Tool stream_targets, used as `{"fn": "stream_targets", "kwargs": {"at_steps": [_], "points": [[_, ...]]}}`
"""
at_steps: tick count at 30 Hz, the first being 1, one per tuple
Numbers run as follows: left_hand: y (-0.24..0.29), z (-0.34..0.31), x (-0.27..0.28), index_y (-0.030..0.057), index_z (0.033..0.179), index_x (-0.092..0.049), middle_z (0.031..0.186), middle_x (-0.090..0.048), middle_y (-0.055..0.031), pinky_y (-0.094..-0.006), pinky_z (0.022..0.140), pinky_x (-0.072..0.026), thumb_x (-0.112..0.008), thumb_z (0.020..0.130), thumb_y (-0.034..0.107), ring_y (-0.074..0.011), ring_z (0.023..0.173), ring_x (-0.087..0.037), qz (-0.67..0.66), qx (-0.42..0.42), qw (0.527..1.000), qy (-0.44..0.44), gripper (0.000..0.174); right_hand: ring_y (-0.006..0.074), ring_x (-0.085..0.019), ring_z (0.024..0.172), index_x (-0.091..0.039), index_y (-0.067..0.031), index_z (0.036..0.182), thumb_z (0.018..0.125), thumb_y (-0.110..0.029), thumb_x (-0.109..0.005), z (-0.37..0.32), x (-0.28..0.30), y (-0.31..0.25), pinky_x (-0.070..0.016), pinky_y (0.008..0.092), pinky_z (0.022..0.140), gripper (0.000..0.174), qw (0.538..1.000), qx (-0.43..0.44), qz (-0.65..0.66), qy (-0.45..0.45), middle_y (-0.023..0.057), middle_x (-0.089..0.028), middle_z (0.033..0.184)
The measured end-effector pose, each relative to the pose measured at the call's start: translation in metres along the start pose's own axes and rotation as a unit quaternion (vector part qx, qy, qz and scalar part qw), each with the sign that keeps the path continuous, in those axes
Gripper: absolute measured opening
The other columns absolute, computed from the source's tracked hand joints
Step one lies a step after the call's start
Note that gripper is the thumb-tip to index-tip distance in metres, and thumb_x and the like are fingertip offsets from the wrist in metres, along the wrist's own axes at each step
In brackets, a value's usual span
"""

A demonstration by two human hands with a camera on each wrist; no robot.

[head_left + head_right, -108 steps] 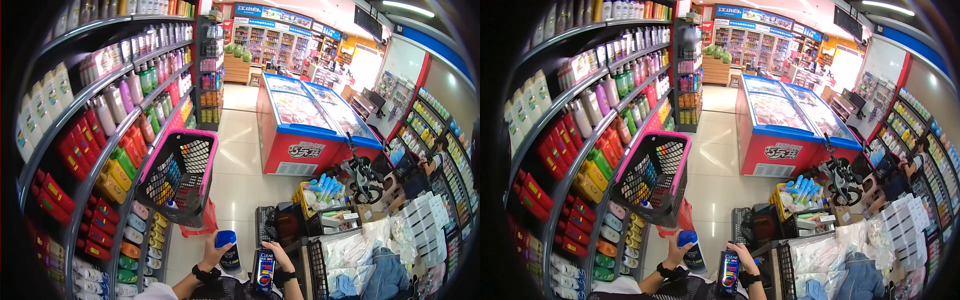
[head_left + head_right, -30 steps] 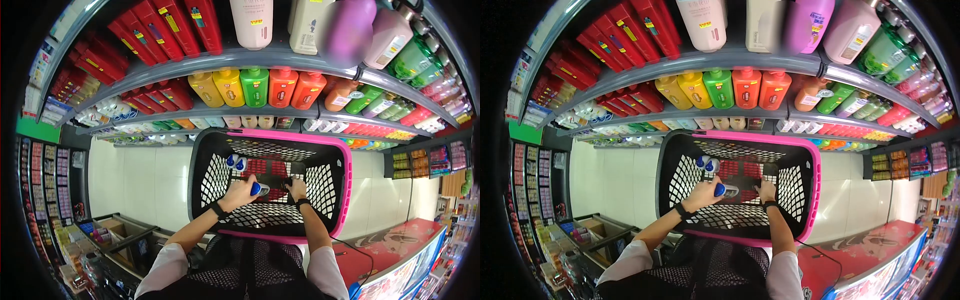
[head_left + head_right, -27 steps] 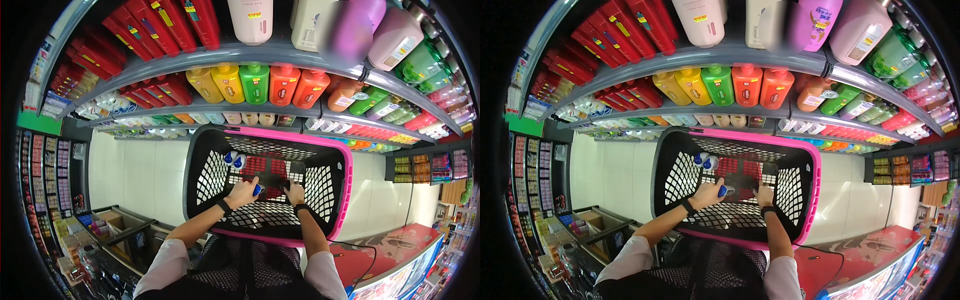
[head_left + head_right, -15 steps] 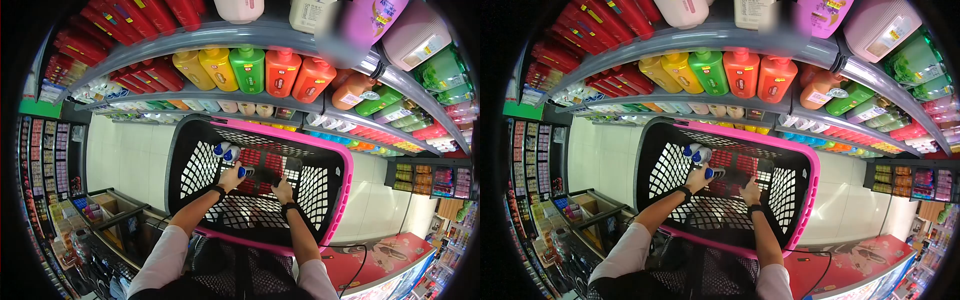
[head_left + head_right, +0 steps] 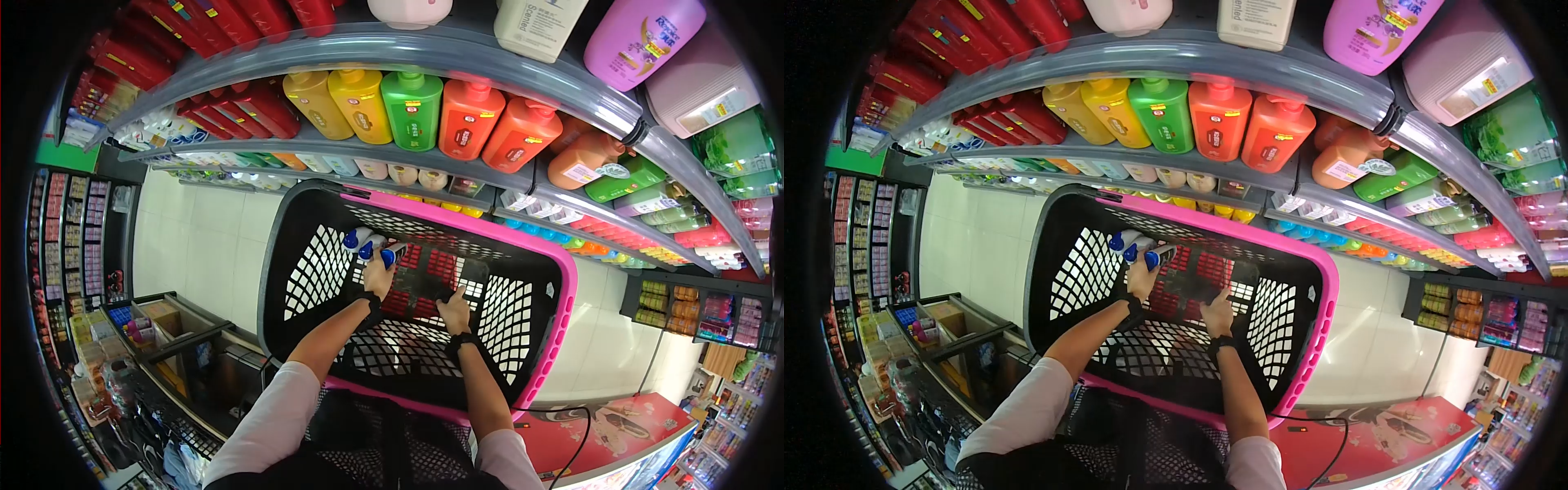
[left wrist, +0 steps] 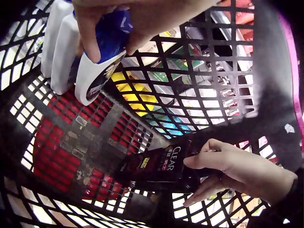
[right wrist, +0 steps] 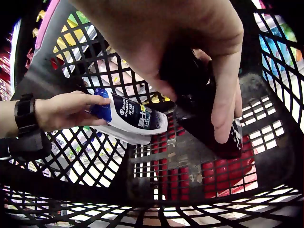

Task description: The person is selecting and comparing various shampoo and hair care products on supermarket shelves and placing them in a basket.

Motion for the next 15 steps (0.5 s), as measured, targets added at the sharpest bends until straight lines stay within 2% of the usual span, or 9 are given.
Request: {"fn": "stream_targets", "kwargs": {"at_steps": [5, 7, 8, 9, 10, 11, 12, 13, 15], "points": [[0.007, -0.003, 0.000, 0.0023, 0.114, -0.049, 0.094, -0.062, -0.0225, -0.0464, 0.068, -0.0497, -0.068, 0.076, 0.021, -0.0401, 0.081, -0.060, 0.020, 0.046, 0.999, 0.017, 0.047, 0.0419, -0.061, 0.081, -0.028, 0.0072, 0.118, 0.075, -0.022, -0.064, 0.002, -0.008, 0.001, -0.0494, 0.0449, 0.074, 0.063, 1.000, -0.008, 0.009, 0.006, 0.0294, -0.061, 0.083], [0.006, -0.008, -0.001, 0.0033, 0.115, -0.050, 0.094, -0.062, -0.0197, -0.0452, 0.068, -0.0496, -0.068, 0.076, 0.020, -0.0390, 0.082, -0.060, 0.026, 0.016, 0.996, 0.086, 0.046, 0.0424, -0.061, 0.081, -0.028, 0.0069, 0.116, 0.076, -0.023, -0.063, 0.002, -0.014, -0.003, -0.0493, 0.0449, 0.073, 0.061, 1.000, -0.015, 0.021, -0.004, 0.0291, -0.061, 0.084], [0.004, -0.010, 0.000, 0.0033, 0.115, -0.050, 0.094, -0.062, -0.0197, -0.0452, 0.068, -0.0496, -0.068, 0.076, 0.020, -0.0390, 0.082, -0.060, 0.025, 0.016, 0.996, 0.088, 0.046, 0.0428, -0.061, 0.082, -0.029, 0.0067, 0.115, 0.076, -0.023, -0.063, 0.004, -0.017, -0.005, -0.0492, 0.0449, 0.073, 0.059, 0.999, -0.024, 0.036, -0.014, 0.0289, -0.061, 0.085], [0.003, -0.011, -0.001, 0.0051, 0.116, -0.048, 0.103, -0.060, -0.0192, -0.0449, 0.070, -0.0493, -0.068, 0.077, 0.021, -0.0384, 0.087, -0.059, 0.011, 0.012, 0.998, 0.063, 0.047, 0.0433, -0.059, 0.085, -0.021, 0.0082, 0.128, 0.079, -0.026, -0.061, 0.008, -0.020, -0.008, -0.0481, 0.0455, 0.075, 0.072, 0.999, 0.001, -0.009, -0.031, 0.0298, -0.061, 0.087], [0.005, -0.011, 0.002, 0.0070, 0.118, -0.046, 0.111, -0.057, -0.0188, -0.0447, 0.071, -0.0490, -0.067, 0.077, 0.021, -0.0378, 0.093, -0.057, -0.003, 0.008, 0.999, 0.038, 0.048, 0.0433, -0.059, 0.085, -0.021, 0.0082, 0.128, 0.079, -0.026, -0.061, 0.012, -0.022, -0.011, -0.0481, 0.0455, 0.075, 0.072, 0.999, 0.003, -0.010, -0.030, 0.0298, -0.061, 0.087], [0.007, -0.010, 0.005, 0.0070, 0.118, -0.046, 0.111, -0.057, -0.0188, -0.0447, 0.071, -0.0490, -0.067, 0.077, 0.021, -0.0378, 0.093, -0.057, -0.004, 0.009, 0.999, 0.040, 0.048, 0.0436, -0.059, 0.086, -0.020, 0.0078, 0.129, 0.079, -0.025, -0.060, 0.017, -0.024, -0.014, -0.0478, 0.0457, 0.076, 0.072, 0.999, 0.021, -0.004, -0.031, 0.0300, -0.060, 0.089], [0.009, -0.010, 0.008, 0.0078, 0.119, -0.045, 0.101, -0.059, -0.0180, -0.0446, 0.069, -0.0492, -0.067, 0.078, 0.021, -0.0372, 0.086, -0.059, -0.001, 0.008, 1.000, 0.010, 0.049, 0.0439, -0.059, 0.087, -0.020, 0.0075, 0.129, 0.079, -0.024, -0.060, 0.022, -0.025, -0.018, -0.0475, 0.0459, 0.077, 0.071, 0.999, 0.039, 0.003, -0.032, 0.0302, -0.060, 0.090], [0.012, -0.008, 0.014, 0.0086, 0.121, -0.043, 0.091, -0.062, -0.0171, -0.0445, 0.066, -0.0494, -0.066, 0.078, 0.021, -0.0367, 0.080, -0.060, 0.005, 0.007, 1.000, -0.018, 0.050, 0.0432, -0.058, 0.089, -0.032, -0.0021, 0.112, 0.080, -0.020, -0.062, 0.026, -0.026, -0.029, -0.0461, 0.0458, 0.078, 0.047, 0.999, 0.023, 0.043, -0.023, 0.0279, -0.058, 0.093], [0.007, -0.007, 0.017, 0.0082, 0.123, -0.039, 0.068, -0.064, -0.0133, -0.0438, 0.059, -0.0494, -0.064, 0.081, 0.023, -0.0354, 0.065, -0.062, 0.023, -0.035, 0.998, -0.047, 0.051, 0.0433, -0.058, 0.088, -0.032, -0.0027, 0.111, 0.080, -0.020, -0.062, 0.026, -0.023, -0.060, -0.0461, 0.0459, 0.077, 0.046, 0.998, 0.026, 0.055, -0.026, 0.0275, -0.058, 0.093]]}}
Point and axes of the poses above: each hand's wrist, its own z-axis towards the middle knuckle, its own x-axis out of the back of the hand, y = z × x, the point moved 1 cm from there along z, towards the middle knuckle
